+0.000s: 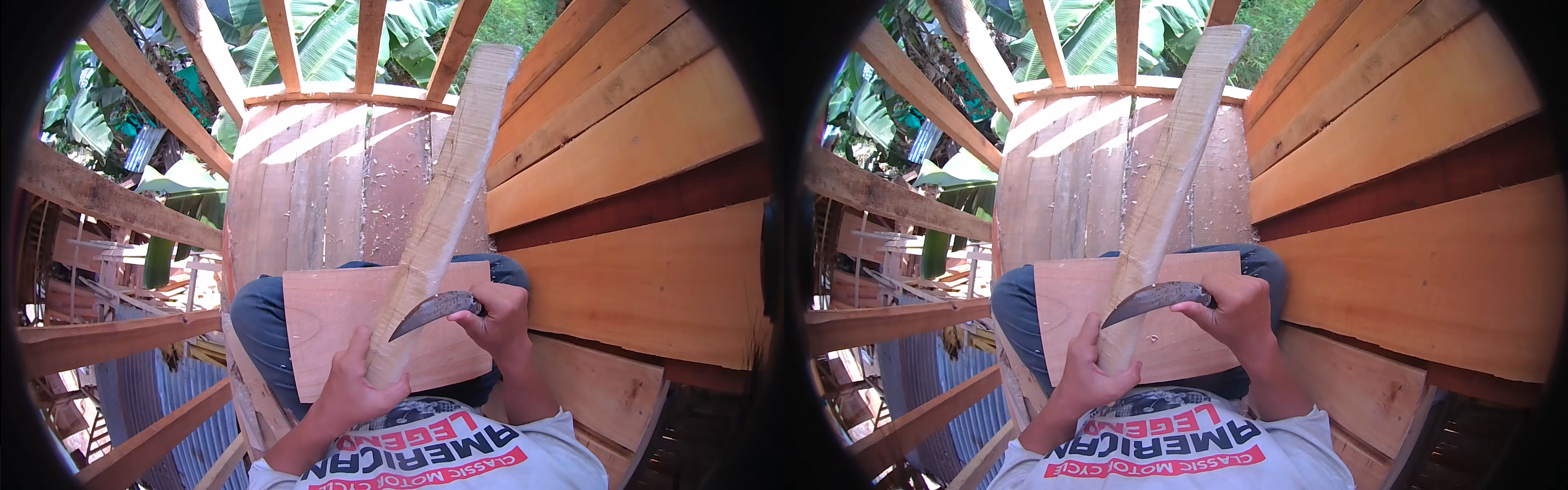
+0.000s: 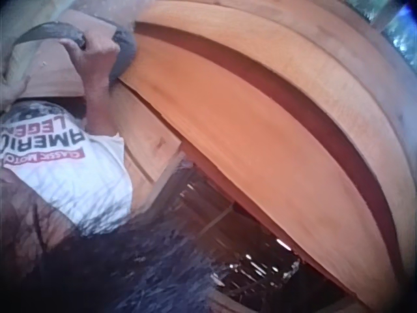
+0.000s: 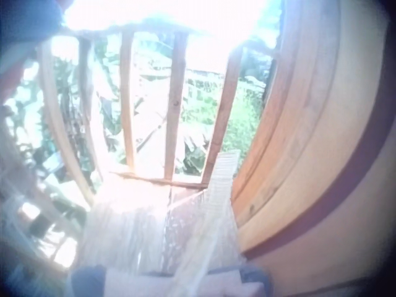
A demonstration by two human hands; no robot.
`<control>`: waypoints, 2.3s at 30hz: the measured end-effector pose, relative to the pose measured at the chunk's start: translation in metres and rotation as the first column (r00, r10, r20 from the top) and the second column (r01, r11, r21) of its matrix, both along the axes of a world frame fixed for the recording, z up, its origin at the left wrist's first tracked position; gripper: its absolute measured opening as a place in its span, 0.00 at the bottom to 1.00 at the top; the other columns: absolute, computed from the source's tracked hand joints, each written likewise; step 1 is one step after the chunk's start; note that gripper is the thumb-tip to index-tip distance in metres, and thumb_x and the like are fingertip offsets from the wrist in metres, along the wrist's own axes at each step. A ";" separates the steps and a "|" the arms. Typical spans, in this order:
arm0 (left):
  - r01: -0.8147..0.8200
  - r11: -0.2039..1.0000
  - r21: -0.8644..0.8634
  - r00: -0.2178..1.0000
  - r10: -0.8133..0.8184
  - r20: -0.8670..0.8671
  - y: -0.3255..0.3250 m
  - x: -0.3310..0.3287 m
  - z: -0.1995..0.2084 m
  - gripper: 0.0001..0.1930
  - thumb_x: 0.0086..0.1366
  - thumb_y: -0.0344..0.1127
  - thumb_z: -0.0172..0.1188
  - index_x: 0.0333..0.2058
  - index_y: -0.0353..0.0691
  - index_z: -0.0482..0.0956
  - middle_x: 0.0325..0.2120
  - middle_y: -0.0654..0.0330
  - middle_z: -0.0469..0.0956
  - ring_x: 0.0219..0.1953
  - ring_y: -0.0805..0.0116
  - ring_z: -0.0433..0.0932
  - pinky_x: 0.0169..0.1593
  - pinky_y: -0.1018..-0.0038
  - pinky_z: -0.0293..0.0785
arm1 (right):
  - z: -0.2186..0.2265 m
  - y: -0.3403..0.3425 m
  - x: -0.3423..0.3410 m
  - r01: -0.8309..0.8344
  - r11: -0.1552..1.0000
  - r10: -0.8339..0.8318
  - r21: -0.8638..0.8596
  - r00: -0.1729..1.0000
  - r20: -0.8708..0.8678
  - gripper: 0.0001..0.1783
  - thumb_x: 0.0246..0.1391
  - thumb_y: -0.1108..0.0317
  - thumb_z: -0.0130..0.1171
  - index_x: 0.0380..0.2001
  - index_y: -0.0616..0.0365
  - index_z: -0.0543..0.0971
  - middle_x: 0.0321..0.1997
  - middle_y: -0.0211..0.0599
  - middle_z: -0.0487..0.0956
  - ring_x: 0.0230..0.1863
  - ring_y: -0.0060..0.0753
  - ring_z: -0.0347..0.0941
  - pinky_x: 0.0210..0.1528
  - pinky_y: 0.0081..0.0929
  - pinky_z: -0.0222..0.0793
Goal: The person sits cross-legged on a wooden platform and uses a curved knife to shave and shape a long, thin piece of wood. They hold the wood against a flat board on their lap and repeatedly scrape the blade along its length to remove thin strips of material.
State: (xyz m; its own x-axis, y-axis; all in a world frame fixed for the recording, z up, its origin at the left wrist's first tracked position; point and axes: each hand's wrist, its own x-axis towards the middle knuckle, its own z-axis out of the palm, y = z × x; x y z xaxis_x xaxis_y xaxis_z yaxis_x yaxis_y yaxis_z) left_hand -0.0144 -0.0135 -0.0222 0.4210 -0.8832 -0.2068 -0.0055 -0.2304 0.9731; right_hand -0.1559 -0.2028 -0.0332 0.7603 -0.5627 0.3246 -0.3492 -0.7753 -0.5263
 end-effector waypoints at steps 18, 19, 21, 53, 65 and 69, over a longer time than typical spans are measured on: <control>0.267 0.946 0.186 0.926 -0.199 -0.320 0.023 -0.017 0.008 0.30 0.47 0.30 0.66 0.49 0.30 0.65 0.30 0.56 0.74 0.33 0.73 0.74 0.37 0.76 0.71 | 0.003 -0.067 -0.020 0.418 0.853 -0.495 0.313 0.838 0.230 0.38 0.58 0.35 0.48 0.13 0.61 0.61 0.13 0.25 0.57 0.17 0.17 0.52 0.18 0.23 0.45; 0.256 0.950 0.178 0.930 -0.192 -0.312 0.021 -0.016 0.007 0.31 0.47 0.30 0.66 0.50 0.30 0.65 0.32 0.56 0.74 0.35 0.73 0.74 0.39 0.76 0.70 | 0.005 -0.068 -0.027 0.397 0.869 -0.470 0.295 0.848 0.246 0.38 0.58 0.35 0.48 0.13 0.62 0.61 0.14 0.23 0.57 0.17 0.17 0.52 0.18 0.23 0.45; 0.234 0.956 0.176 0.937 -0.174 -0.303 0.019 -0.017 0.004 0.31 0.47 0.30 0.66 0.51 0.29 0.66 0.35 0.55 0.75 0.38 0.71 0.74 0.43 0.76 0.70 | 0.009 -0.049 -0.026 0.276 0.920 -0.345 0.277 0.906 0.244 0.37 0.56 0.37 0.53 0.13 0.62 0.62 0.12 0.26 0.57 0.16 0.19 0.56 0.18 0.24 0.49; 0.292 0.951 0.100 0.887 -0.231 -0.401 0.033 -0.019 -0.006 0.34 0.45 0.29 0.62 0.54 0.32 0.61 0.25 0.65 0.67 0.27 0.78 0.67 0.32 0.80 0.63 | -0.025 -0.032 -0.025 0.274 0.955 -0.290 0.114 0.941 0.176 0.34 0.47 0.36 0.61 0.13 0.61 0.70 0.10 0.40 0.62 0.13 0.43 0.62 0.18 0.29 0.58; 0.273 0.960 0.069 0.810 -0.191 -0.554 0.030 -0.013 -0.021 0.37 0.45 0.29 0.61 0.56 0.32 0.57 0.31 0.64 0.64 0.32 0.77 0.63 0.37 0.81 0.61 | -0.017 0.031 -0.020 -0.039 0.973 0.041 0.228 0.999 -0.002 0.32 0.40 0.36 0.66 0.11 0.56 0.72 0.10 0.38 0.68 0.14 0.43 0.71 0.17 0.32 0.64; 0.256 0.966 0.026 0.756 -0.183 -0.628 0.023 -0.010 -0.011 0.38 0.45 0.30 0.61 0.56 0.33 0.56 0.23 0.66 0.62 0.22 0.79 0.61 0.28 0.82 0.58 | -0.019 0.021 -0.020 0.039 0.988 -0.036 0.152 0.999 -0.020 0.32 0.36 0.35 0.67 0.11 0.55 0.73 0.09 0.35 0.68 0.13 0.41 0.71 0.17 0.30 0.64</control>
